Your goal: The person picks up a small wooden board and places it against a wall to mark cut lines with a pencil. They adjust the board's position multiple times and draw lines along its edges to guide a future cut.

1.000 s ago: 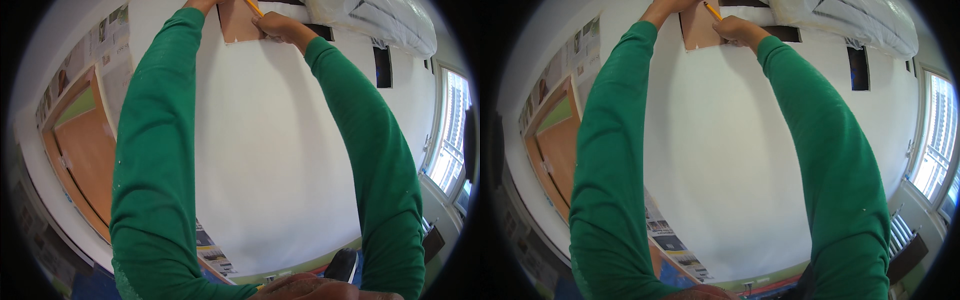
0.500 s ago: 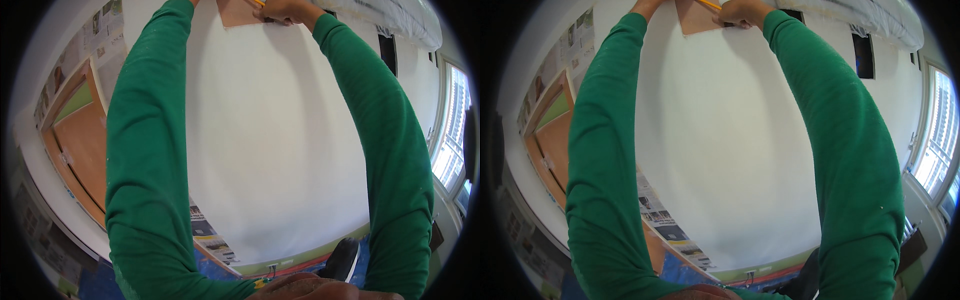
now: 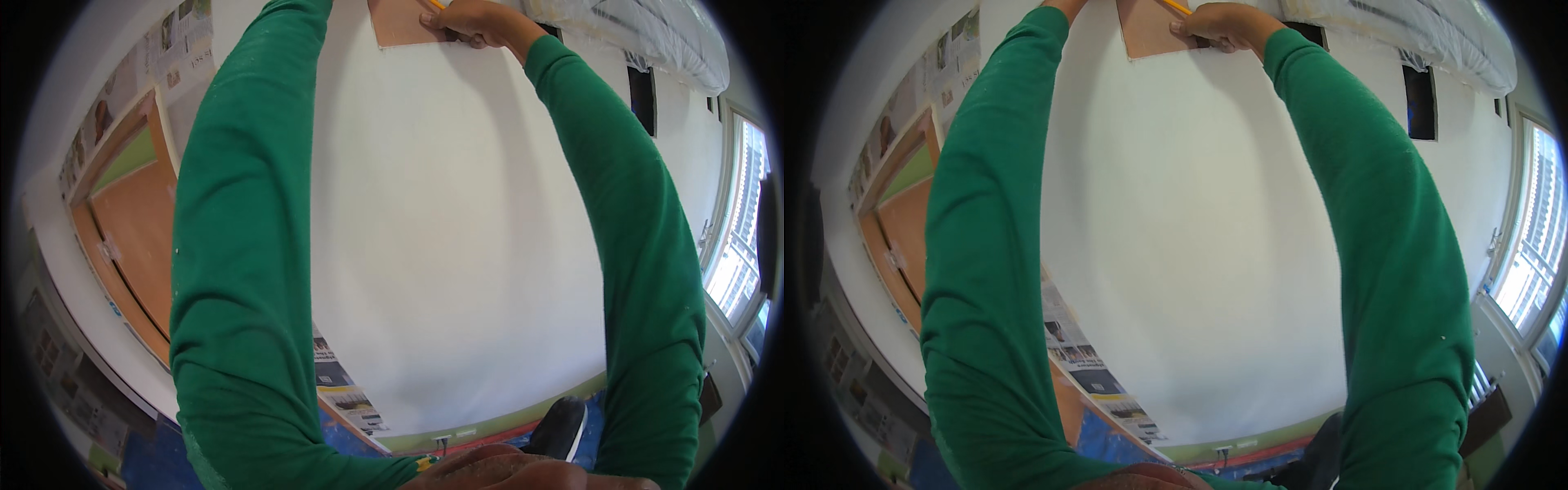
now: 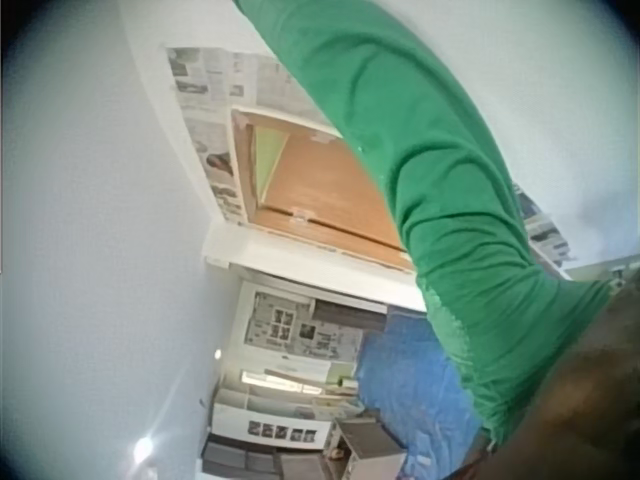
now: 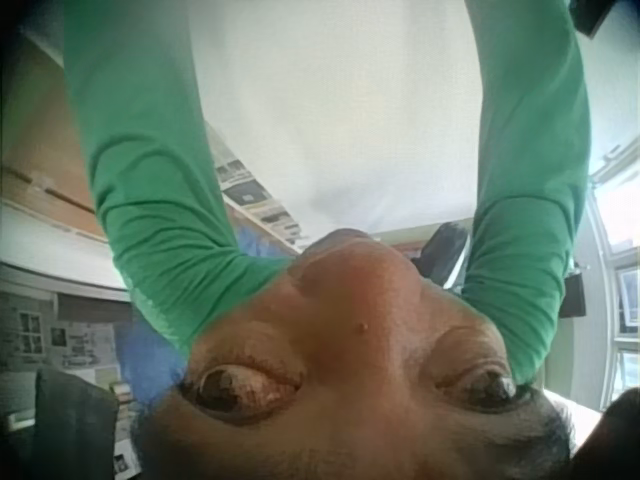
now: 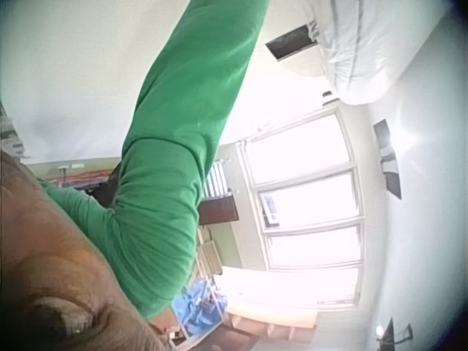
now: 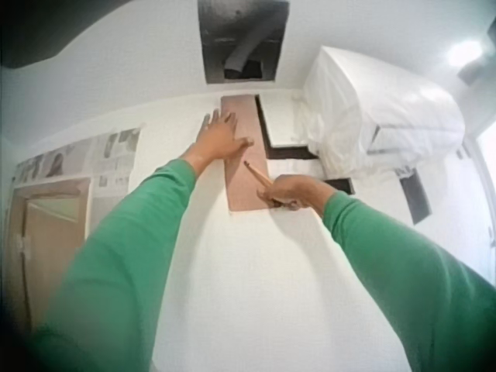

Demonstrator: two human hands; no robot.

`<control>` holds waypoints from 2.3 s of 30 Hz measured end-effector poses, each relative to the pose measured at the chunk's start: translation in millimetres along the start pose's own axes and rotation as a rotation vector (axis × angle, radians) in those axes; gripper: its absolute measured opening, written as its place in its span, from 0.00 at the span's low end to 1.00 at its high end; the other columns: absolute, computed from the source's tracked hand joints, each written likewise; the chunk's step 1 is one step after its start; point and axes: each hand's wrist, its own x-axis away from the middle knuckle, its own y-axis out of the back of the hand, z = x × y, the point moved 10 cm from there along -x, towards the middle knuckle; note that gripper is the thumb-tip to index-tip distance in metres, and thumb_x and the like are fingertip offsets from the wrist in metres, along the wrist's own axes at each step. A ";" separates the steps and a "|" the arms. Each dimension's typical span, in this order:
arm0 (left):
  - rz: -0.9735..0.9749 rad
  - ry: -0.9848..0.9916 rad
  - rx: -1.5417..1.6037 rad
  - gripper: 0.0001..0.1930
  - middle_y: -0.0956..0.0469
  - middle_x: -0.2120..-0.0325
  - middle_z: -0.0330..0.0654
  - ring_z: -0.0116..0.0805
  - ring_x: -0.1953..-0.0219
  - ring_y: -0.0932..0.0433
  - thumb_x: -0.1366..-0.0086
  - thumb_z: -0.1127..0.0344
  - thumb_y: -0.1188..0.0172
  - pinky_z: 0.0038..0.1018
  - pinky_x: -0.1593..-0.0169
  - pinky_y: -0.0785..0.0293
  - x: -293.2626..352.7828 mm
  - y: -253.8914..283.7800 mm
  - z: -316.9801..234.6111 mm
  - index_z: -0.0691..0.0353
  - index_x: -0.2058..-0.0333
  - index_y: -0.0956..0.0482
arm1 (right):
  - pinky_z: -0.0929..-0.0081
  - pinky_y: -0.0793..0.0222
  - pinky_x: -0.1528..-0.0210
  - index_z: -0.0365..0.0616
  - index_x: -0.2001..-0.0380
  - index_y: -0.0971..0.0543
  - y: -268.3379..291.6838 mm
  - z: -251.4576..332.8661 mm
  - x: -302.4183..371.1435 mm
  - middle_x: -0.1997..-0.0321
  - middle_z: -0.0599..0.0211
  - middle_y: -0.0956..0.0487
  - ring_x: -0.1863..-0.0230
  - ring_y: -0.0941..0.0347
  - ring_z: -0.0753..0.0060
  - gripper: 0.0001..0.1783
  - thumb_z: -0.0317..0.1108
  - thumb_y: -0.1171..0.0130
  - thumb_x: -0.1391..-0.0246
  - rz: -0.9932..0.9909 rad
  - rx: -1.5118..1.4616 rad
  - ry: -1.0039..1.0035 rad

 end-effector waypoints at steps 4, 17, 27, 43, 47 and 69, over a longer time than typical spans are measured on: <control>0.077 0.020 0.074 0.48 0.54 0.23 0.52 0.62 0.22 0.58 0.31 0.34 0.49 0.54 0.23 0.62 -0.7 -9.3 10.8 0.64 0.25 0.49 | 0.67 0.47 0.76 0.49 0.73 0.25 -3.9 1.3 -4.5 0.79 0.73 0.33 0.80 0.44 0.74 0.20 0.50 0.47 0.30 -0.030 -0.033 0.065; 0.220 0.151 0.053 0.44 0.61 0.21 0.45 0.71 0.23 0.66 0.27 0.38 0.56 0.72 0.28 0.68 4.4 -14.4 -5.3 0.60 0.24 0.54 | 0.54 0.25 0.67 0.30 0.63 0.18 -12.0 12.5 -55.9 0.66 0.44 0.16 0.68 0.19 0.44 0.19 0.37 0.50 0.31 -0.418 1.278 0.627; 0.215 0.201 0.082 0.55 0.61 0.22 0.53 0.76 0.25 0.65 0.37 0.26 0.50 0.76 0.30 0.66 8.4 -0.4 -28.8 0.63 0.25 0.51 | 0.47 0.24 0.51 0.30 0.65 0.16 12.8 18.1 -17.9 0.58 0.33 0.17 0.55 0.18 0.34 0.22 0.41 0.48 0.39 -0.509 0.591 0.295; -0.159 0.131 -0.048 0.59 0.57 0.23 0.54 0.71 0.24 0.61 0.43 0.24 0.46 0.82 0.34 0.69 -37.8 -38.7 15.4 0.64 0.26 0.47 | 0.49 0.24 0.53 0.27 0.58 0.18 12.7 22.0 -15.6 0.55 0.35 0.17 0.52 0.18 0.36 0.31 0.53 0.44 0.35 -0.498 0.062 0.191; -0.106 0.263 0.075 0.59 0.58 0.22 0.54 0.66 0.22 0.64 0.42 0.24 0.47 0.80 0.32 0.71 -22.4 -13.7 -16.0 0.64 0.25 0.50 | 0.50 0.24 0.53 0.25 0.55 0.19 34.1 9.8 -5.2 0.54 0.35 0.16 0.52 0.18 0.36 0.32 0.53 0.42 0.35 -0.710 0.137 0.209; -0.249 0.114 0.011 0.53 0.46 0.28 0.66 0.67 0.24 0.54 0.36 0.30 0.50 0.55 0.24 0.59 -20.3 -31.6 -17.2 0.77 0.30 0.43 | 0.60 0.26 0.65 0.26 0.69 0.17 24.9 -5.2 -3.1 0.70 0.46 0.16 0.68 0.20 0.55 0.32 0.54 0.38 0.39 -0.496 -0.041 0.254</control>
